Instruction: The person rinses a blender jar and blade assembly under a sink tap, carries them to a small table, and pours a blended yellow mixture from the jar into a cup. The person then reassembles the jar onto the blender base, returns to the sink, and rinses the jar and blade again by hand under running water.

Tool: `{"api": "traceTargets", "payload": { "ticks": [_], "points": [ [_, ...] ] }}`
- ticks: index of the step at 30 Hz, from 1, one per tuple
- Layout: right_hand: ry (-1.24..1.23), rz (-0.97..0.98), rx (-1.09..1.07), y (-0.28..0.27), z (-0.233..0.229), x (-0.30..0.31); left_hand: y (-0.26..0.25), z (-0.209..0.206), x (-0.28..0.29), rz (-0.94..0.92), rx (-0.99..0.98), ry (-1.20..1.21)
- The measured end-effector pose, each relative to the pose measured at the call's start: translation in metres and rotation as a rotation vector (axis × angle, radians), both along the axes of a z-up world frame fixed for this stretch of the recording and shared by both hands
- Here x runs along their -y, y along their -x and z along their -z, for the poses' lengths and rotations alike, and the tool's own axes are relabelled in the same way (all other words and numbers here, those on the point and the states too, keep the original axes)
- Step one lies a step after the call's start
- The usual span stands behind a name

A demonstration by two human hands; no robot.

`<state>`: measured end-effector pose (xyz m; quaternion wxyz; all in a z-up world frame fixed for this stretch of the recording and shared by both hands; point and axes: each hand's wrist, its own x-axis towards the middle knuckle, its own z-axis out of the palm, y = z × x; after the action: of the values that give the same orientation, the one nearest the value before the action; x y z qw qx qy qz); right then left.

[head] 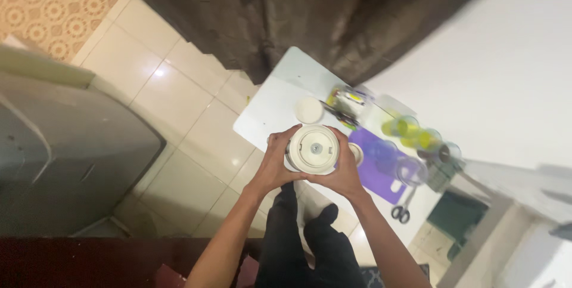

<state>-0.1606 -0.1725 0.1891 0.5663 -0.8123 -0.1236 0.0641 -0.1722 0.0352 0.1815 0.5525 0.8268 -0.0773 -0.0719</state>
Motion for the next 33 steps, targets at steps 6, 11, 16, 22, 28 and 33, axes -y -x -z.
{"api": "traceTargets", "payload": {
  "ticks": [6, 11, 16, 22, 28, 33],
  "points": [
    [-0.001, 0.212, -0.048, 0.060, -0.020, 0.072, 0.041, -0.014, 0.079, 0.082, 0.069, 0.045],
    [0.019, 0.397, -0.017, 0.117, -0.044, 0.137, 0.086, -0.028, 0.155, 0.017, 0.190, 0.104],
    [-0.007, 0.565, 0.051, 0.171, -0.066, 0.193, 0.142, -0.042, 0.231, 0.030, 0.328, 0.110],
    [-0.047, 0.724, 0.070, 0.222, -0.088, 0.240, 0.183, -0.066, 0.296, 0.110, 0.265, 0.017],
    [0.088, 0.898, 0.012, 0.263, -0.101, 0.268, 0.190, -0.086, 0.334, 0.290, 0.237, 0.041],
    [0.161, 0.954, 0.015, 0.289, -0.109, 0.289, 0.199, -0.088, 0.367, 0.443, -0.081, 0.044]
  ]
}}
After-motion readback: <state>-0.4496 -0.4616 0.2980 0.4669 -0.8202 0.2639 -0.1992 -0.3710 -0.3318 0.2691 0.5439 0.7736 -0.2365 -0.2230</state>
